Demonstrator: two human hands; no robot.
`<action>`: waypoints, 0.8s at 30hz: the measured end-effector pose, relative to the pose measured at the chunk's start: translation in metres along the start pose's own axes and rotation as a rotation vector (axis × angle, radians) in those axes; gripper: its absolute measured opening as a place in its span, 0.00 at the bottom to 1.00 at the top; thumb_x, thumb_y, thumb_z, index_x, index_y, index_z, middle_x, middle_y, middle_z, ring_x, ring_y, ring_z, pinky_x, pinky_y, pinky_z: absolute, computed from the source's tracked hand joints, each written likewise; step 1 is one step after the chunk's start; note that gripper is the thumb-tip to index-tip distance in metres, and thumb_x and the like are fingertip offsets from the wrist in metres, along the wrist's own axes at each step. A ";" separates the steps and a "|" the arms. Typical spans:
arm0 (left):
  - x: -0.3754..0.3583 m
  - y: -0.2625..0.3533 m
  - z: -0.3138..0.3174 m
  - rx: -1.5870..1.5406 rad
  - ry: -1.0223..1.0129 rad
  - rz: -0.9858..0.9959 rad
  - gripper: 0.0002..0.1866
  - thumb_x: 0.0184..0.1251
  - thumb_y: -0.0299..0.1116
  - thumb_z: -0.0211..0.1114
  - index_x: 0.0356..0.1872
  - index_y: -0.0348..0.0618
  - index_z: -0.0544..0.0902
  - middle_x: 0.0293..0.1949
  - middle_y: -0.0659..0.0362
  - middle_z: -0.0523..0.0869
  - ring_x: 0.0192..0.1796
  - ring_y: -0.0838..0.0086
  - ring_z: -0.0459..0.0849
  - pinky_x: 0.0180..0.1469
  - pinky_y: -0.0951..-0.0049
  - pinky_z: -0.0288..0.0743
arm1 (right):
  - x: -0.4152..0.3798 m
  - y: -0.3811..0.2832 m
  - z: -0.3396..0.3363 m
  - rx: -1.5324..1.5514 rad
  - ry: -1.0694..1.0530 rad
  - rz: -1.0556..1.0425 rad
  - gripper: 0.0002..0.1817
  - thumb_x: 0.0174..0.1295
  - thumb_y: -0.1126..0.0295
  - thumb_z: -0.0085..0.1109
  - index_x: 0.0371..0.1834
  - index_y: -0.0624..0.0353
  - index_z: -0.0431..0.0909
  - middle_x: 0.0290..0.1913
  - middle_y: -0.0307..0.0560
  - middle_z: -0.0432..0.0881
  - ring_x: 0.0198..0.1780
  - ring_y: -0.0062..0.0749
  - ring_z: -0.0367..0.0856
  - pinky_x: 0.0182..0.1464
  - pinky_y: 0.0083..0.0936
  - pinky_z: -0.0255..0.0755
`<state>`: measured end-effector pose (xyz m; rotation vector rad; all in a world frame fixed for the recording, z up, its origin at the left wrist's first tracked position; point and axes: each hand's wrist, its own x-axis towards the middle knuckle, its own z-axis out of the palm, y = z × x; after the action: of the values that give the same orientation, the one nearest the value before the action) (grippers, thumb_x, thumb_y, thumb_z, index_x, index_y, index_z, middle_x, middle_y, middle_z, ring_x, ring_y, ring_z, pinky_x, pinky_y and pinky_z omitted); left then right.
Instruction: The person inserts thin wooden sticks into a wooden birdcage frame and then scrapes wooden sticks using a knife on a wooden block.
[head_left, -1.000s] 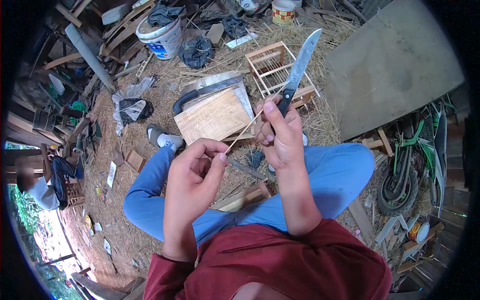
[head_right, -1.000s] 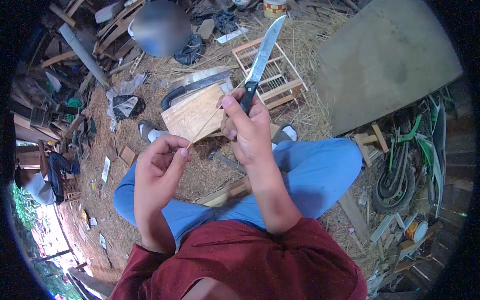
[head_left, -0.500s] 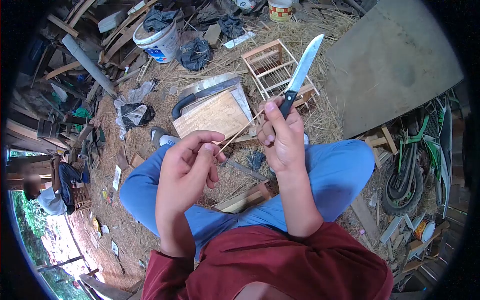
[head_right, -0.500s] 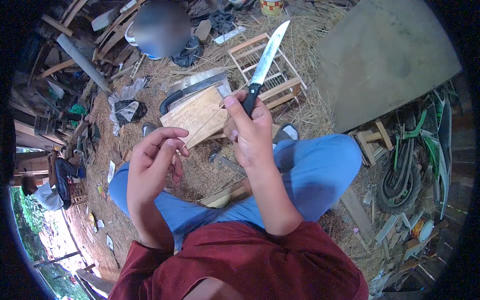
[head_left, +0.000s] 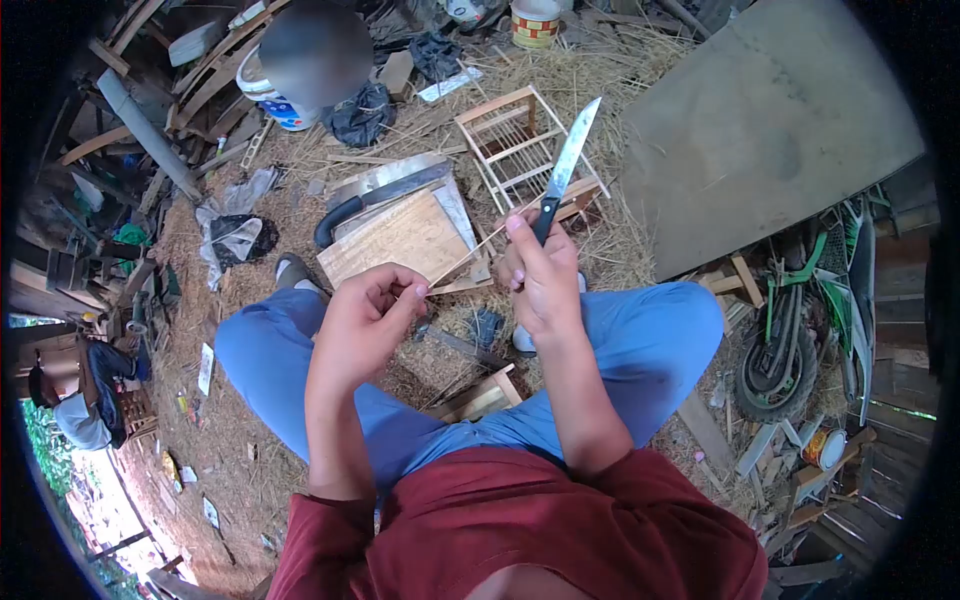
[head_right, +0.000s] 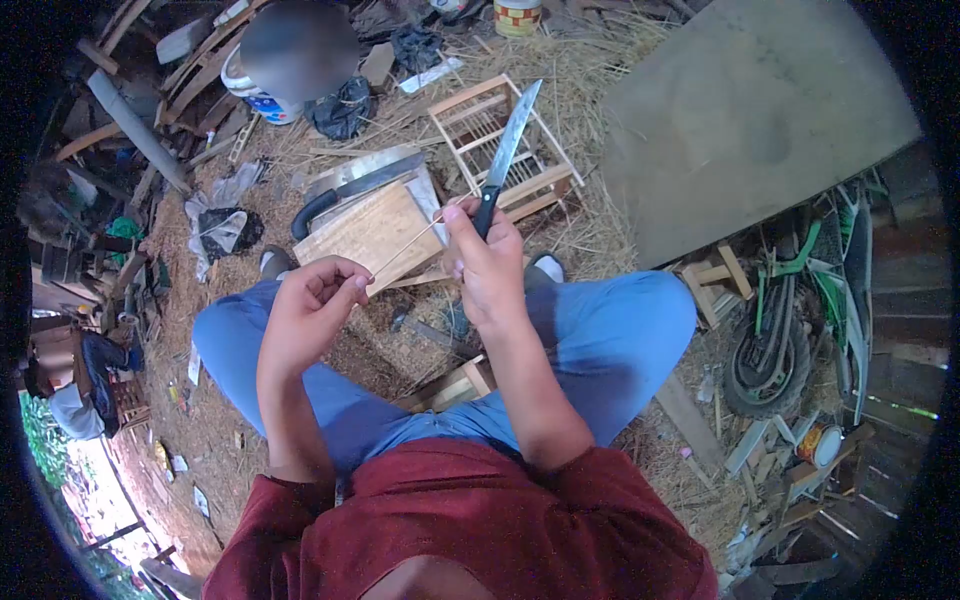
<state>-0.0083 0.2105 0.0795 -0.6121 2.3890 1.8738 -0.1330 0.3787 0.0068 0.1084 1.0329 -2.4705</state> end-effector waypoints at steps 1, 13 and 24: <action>0.005 -0.004 -0.002 0.015 -0.007 -0.019 0.08 0.77 0.29 0.65 0.46 0.32 0.85 0.34 0.62 0.88 0.37 0.82 0.84 0.42 0.80 0.76 | 0.004 0.005 -0.004 -0.009 0.003 -0.008 0.07 0.73 0.71 0.65 0.46 0.58 0.75 0.33 0.39 0.83 0.18 0.13 0.65 0.21 0.18 0.60; 0.036 -0.133 -0.017 0.028 0.026 -0.038 0.10 0.74 0.31 0.67 0.40 0.32 0.87 0.30 0.60 0.88 0.33 0.82 0.83 0.37 0.76 0.76 | 0.032 0.107 -0.054 -0.198 0.036 0.157 0.07 0.73 0.68 0.65 0.43 0.49 0.74 0.26 0.28 0.71 0.19 0.13 0.62 0.22 0.18 0.58; 0.009 -0.263 -0.042 0.131 0.218 -0.098 0.11 0.71 0.33 0.67 0.36 0.33 0.88 0.28 0.55 0.90 0.30 0.74 0.86 0.38 0.69 0.78 | 0.040 0.206 -0.074 -0.513 0.020 0.369 0.10 0.75 0.61 0.61 0.41 0.55 0.77 0.23 0.31 0.70 0.17 0.15 0.61 0.19 0.21 0.55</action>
<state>0.0790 0.1189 -0.1544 -0.9464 2.5329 1.6746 -0.0858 0.2879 -0.1906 0.1439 1.4718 -1.8234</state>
